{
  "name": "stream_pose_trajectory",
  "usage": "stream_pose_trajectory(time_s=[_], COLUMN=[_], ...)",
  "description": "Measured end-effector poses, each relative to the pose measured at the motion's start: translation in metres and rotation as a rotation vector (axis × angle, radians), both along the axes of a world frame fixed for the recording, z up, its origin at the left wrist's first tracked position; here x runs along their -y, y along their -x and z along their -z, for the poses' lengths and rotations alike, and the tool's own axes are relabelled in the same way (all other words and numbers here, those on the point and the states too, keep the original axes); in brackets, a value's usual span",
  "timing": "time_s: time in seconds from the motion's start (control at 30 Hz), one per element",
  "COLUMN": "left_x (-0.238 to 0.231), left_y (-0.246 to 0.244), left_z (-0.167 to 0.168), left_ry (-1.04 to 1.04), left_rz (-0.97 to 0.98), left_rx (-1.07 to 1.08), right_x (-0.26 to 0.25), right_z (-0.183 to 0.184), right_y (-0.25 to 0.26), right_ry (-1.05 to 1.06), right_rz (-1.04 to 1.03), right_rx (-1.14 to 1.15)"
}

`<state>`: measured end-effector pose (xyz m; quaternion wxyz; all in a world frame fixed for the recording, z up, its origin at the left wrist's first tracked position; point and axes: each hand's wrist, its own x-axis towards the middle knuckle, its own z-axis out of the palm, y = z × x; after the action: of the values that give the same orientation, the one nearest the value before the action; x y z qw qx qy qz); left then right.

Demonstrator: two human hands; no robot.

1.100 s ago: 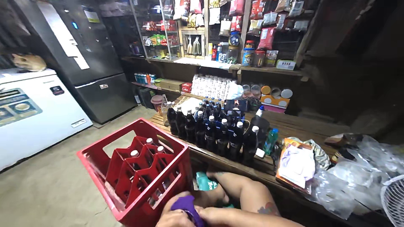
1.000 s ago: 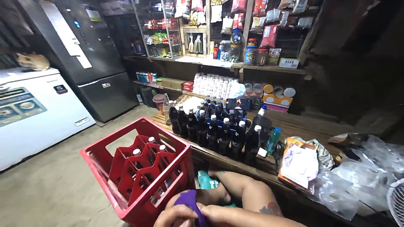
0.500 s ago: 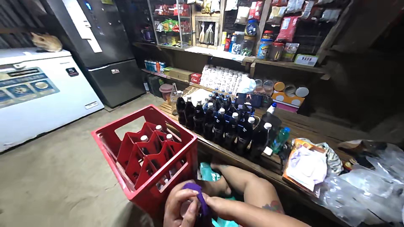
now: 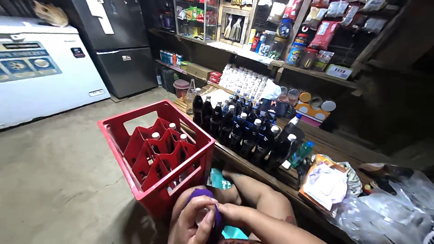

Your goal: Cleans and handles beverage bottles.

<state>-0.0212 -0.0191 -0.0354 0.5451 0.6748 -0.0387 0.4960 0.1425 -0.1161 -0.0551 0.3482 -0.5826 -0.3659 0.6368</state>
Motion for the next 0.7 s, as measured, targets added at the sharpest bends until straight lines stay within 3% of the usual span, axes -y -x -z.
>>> stream_pose_trajectory(time_s=[0.07,0.2,0.23,0.33,0.47,0.5,0.6,0.7], left_x=[-0.002,-0.005,-0.005,-0.004,-0.005,-0.006,-0.012,-0.016], left_y=[0.000,0.001,0.000,-0.001,-0.002,-0.002,-0.001,-0.001], left_z=[0.000,-0.005,-0.004,0.001,0.004,0.005,0.006,0.001], left_ry=[-0.018,-0.022,-0.023,-0.038,-0.037,-0.046,-0.068,-0.039], left_rz=[0.009,0.038,0.044,0.030,0.074,0.053,0.020,0.037], left_rx=[0.002,0.010,0.018,0.027,0.013,0.010,0.019,0.045], right_x=[0.000,-0.008,-0.011,-0.026,-0.017,-0.012,-0.006,0.002], right_z=[-0.012,-0.094,-0.096,-0.028,0.036,0.028,-0.068,-0.059], right_y=[0.001,0.019,0.017,-0.008,-0.019,-0.016,0.015,0.005], right_ry=[0.008,-0.120,-0.210,-0.483,-0.212,-0.098,0.195,-0.012], right_rz=[0.007,-0.111,-0.164,-0.288,-0.128,-0.122,-0.084,-0.155], right_rx=[0.009,0.229,0.248,0.121,0.074,0.134,0.276,0.171])
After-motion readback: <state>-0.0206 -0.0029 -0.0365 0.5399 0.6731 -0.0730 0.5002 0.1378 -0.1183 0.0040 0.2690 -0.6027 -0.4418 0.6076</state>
